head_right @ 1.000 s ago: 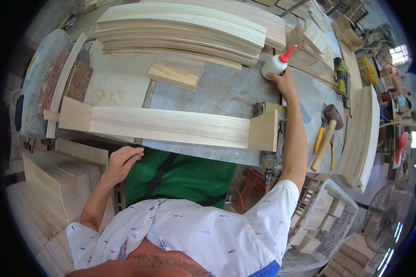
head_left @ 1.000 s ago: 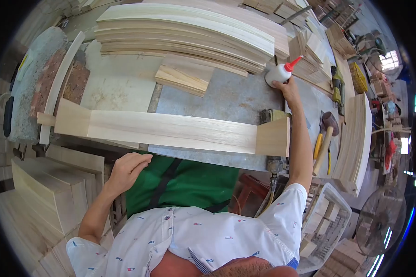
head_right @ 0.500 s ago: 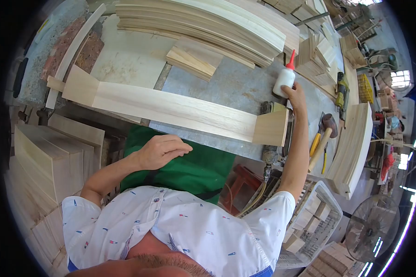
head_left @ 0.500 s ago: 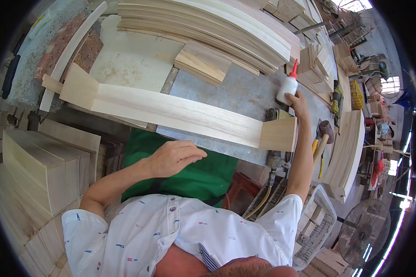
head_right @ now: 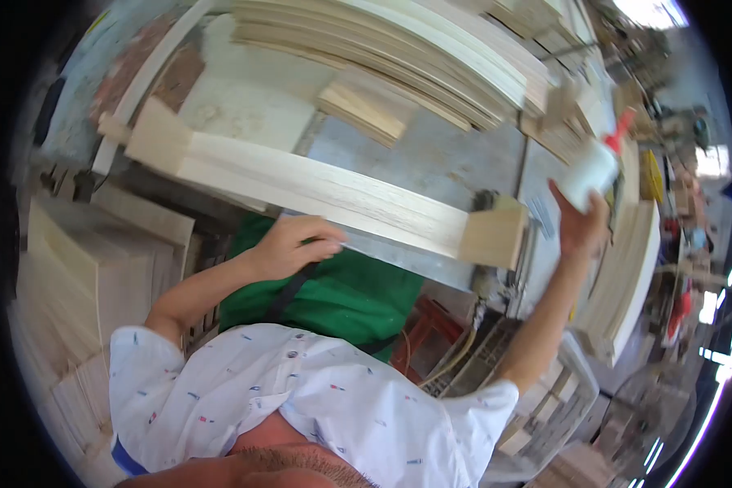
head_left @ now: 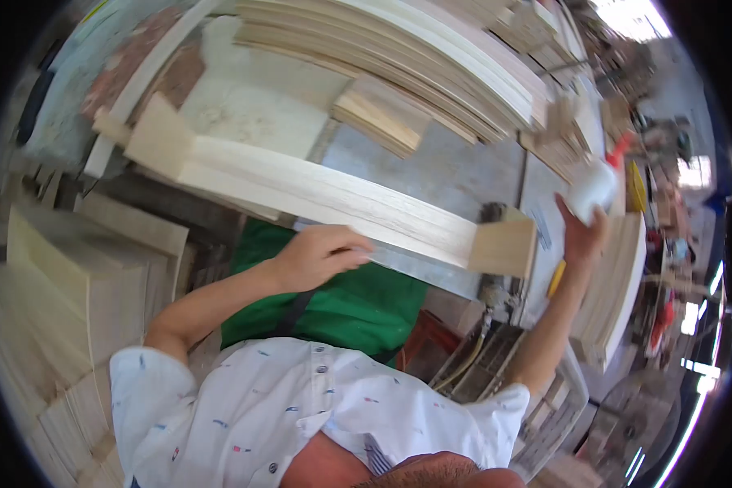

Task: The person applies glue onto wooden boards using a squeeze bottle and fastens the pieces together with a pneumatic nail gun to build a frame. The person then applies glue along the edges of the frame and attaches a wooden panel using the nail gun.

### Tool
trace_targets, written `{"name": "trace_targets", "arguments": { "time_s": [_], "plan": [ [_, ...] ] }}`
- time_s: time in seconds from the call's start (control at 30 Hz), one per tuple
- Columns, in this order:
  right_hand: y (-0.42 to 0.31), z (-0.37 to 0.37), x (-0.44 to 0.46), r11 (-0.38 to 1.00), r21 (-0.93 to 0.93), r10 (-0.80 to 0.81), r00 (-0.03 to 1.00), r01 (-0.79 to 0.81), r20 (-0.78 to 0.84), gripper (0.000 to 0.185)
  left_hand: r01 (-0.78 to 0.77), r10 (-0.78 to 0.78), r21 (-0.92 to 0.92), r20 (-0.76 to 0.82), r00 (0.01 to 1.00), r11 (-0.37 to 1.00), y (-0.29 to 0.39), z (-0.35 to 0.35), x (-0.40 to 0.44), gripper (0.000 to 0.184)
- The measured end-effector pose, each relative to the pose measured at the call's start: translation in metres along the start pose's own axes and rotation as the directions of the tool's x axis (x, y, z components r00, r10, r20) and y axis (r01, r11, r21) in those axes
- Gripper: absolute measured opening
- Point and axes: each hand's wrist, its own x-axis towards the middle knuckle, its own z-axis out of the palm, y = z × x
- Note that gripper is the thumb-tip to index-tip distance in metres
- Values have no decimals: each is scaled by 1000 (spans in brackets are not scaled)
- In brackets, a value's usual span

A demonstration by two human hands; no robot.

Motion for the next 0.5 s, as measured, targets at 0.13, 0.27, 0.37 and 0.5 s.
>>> {"name": "trace_targets", "arguments": {
  "time_s": [0.13,0.27,0.37,0.5],
  "plan": [
    [-16,80,-73,957,-262,-78,983,121,168,81,-203,206,-271,-19,978,941,14,18,39,62],
    [47,161,-127,902,-390,-72,955,186,287,95,-204,123,-548,-181,976,811,36,13,38,79],
    [97,221,-149,967,-253,101,928,-8,359,90,-130,-45,-654,-244,969,746,29,-11,18,80],
    [161,281,-171,941,218,134,875,-260,465,76,-232,-110,-625,-459,882,746,17,-53,-9,73]
  ]
}}
